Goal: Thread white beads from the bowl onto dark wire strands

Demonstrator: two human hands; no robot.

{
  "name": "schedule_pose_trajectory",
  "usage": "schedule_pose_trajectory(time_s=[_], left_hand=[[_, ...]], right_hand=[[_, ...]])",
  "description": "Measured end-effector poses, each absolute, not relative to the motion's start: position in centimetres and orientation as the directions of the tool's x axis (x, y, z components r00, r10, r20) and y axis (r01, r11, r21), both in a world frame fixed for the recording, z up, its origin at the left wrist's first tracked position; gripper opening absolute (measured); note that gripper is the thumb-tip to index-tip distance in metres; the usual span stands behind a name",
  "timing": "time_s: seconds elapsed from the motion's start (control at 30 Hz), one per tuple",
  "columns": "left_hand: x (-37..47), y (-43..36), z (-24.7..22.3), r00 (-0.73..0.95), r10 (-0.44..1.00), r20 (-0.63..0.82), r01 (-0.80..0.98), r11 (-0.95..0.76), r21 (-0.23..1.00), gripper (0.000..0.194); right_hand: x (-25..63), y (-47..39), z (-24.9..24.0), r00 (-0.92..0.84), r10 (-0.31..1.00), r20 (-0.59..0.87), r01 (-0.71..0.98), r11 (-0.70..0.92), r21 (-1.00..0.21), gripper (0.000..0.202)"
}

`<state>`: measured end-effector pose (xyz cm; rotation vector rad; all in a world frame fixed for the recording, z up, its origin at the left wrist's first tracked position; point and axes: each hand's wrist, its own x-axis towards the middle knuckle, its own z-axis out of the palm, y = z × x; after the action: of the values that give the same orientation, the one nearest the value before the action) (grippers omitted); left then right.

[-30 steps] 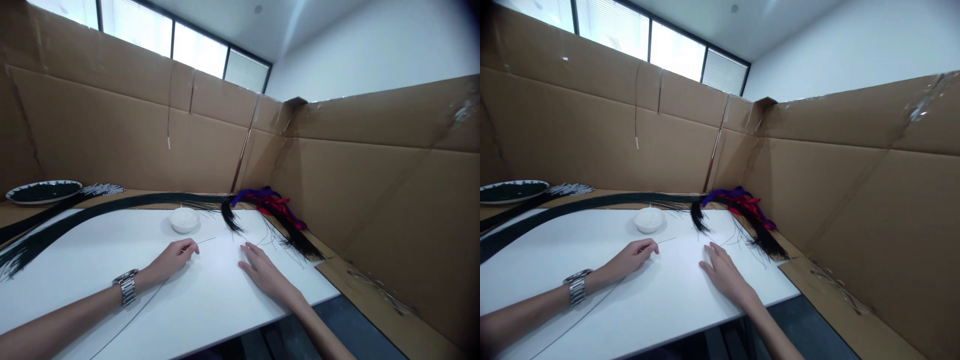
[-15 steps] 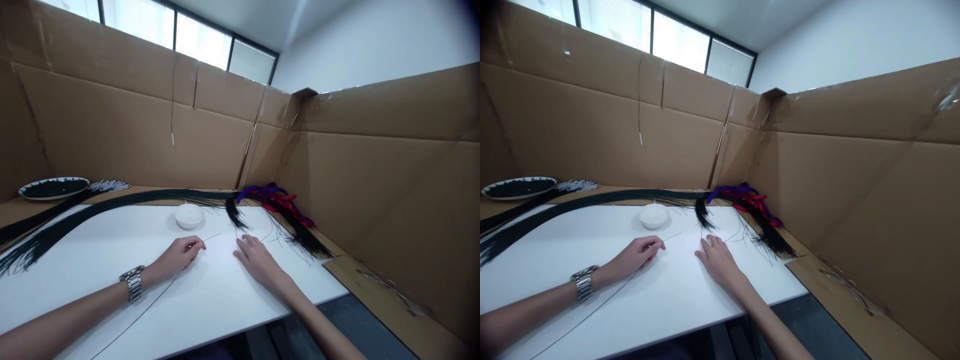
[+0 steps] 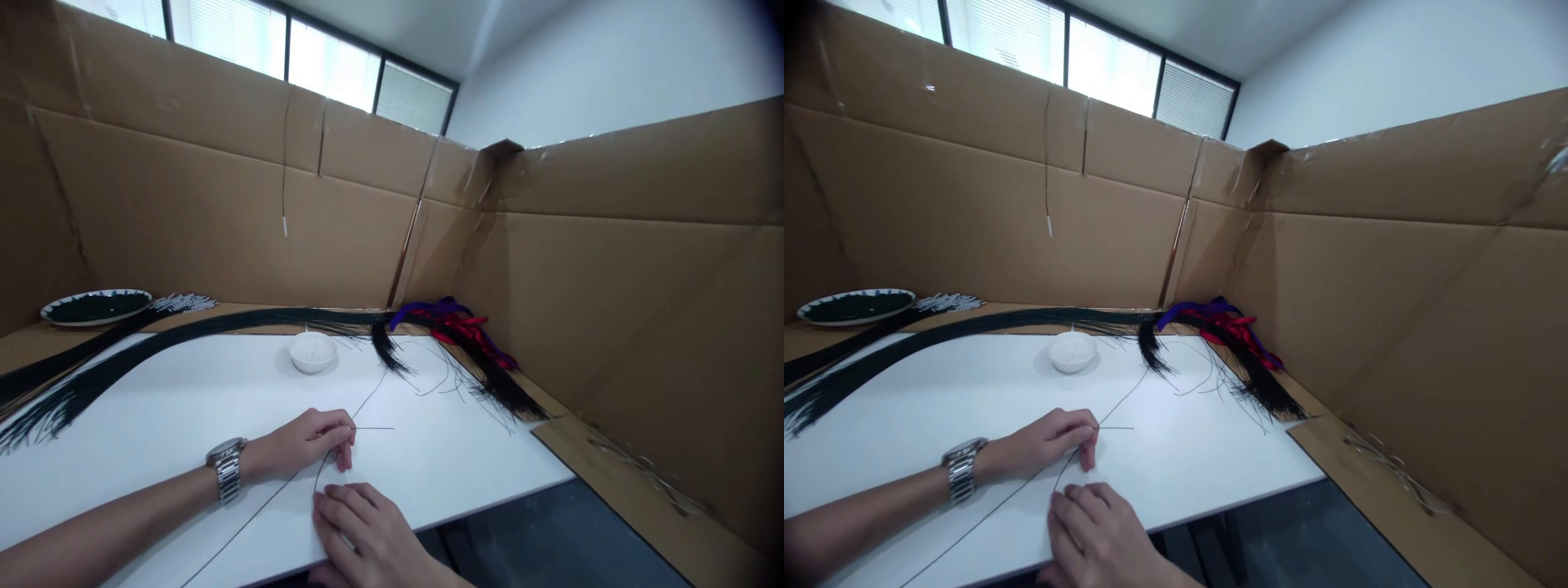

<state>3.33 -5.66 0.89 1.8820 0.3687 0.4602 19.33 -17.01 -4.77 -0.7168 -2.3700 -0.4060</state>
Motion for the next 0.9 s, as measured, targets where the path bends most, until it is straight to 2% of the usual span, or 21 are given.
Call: schedule_pose_trajectory(time_s=[0.13,0.23,0.33,0.47,0.53,0.6,0.7,0.9], left_hand=[[3.4,-5.8,0.3,0.900,0.428,0.078,0.039,-0.258,0.965,0.042],[3.2,-6.2,0.5,0.918,0.393,0.043,0.076,-0.282,0.956,0.041],[3.1,-6.5,0.8,0.919,0.394,0.032,0.091,-0.291,0.952,0.042],[3.3,-6.5,0.3,0.881,0.472,-0.017,0.088,-0.128,0.988,0.045],[3.4,-6.3,0.0,0.851,0.524,-0.028,0.097,-0.105,0.990,0.047],[3.5,-6.1,0.0,0.813,0.582,-0.016,0.112,-0.130,0.985,0.048],[3.5,-5.8,0.1,0.754,0.656,0.017,0.130,-0.175,0.976,0.050],[3.4,-5.6,0.1,0.698,0.713,0.067,0.130,-0.218,0.967,0.050]], right_hand=[[19.5,-17.0,-4.2,-0.691,0.326,0.645,0.504,0.857,0.106,0.006],[20.1,-17.1,-3.0,-0.676,0.346,0.651,0.463,0.886,0.009,0.006],[21.4,-16.6,-1.2,-0.588,0.495,0.640,0.494,0.846,-0.201,0.010],[23.6,-14.4,0.9,-0.222,0.681,0.698,0.569,0.672,-0.474,0.012],[24.3,-13.0,1.4,-0.085,0.752,0.654,0.579,0.571,-0.582,0.014],[24.6,-12.0,1.5,-0.036,0.813,0.581,0.552,0.501,-0.666,0.016],[24.4,-11.4,1.5,-0.021,0.870,0.492,0.485,0.439,-0.756,0.017],[24.2,-11.5,1.7,0.053,0.884,0.464,0.423,0.401,-0.813,0.024]])
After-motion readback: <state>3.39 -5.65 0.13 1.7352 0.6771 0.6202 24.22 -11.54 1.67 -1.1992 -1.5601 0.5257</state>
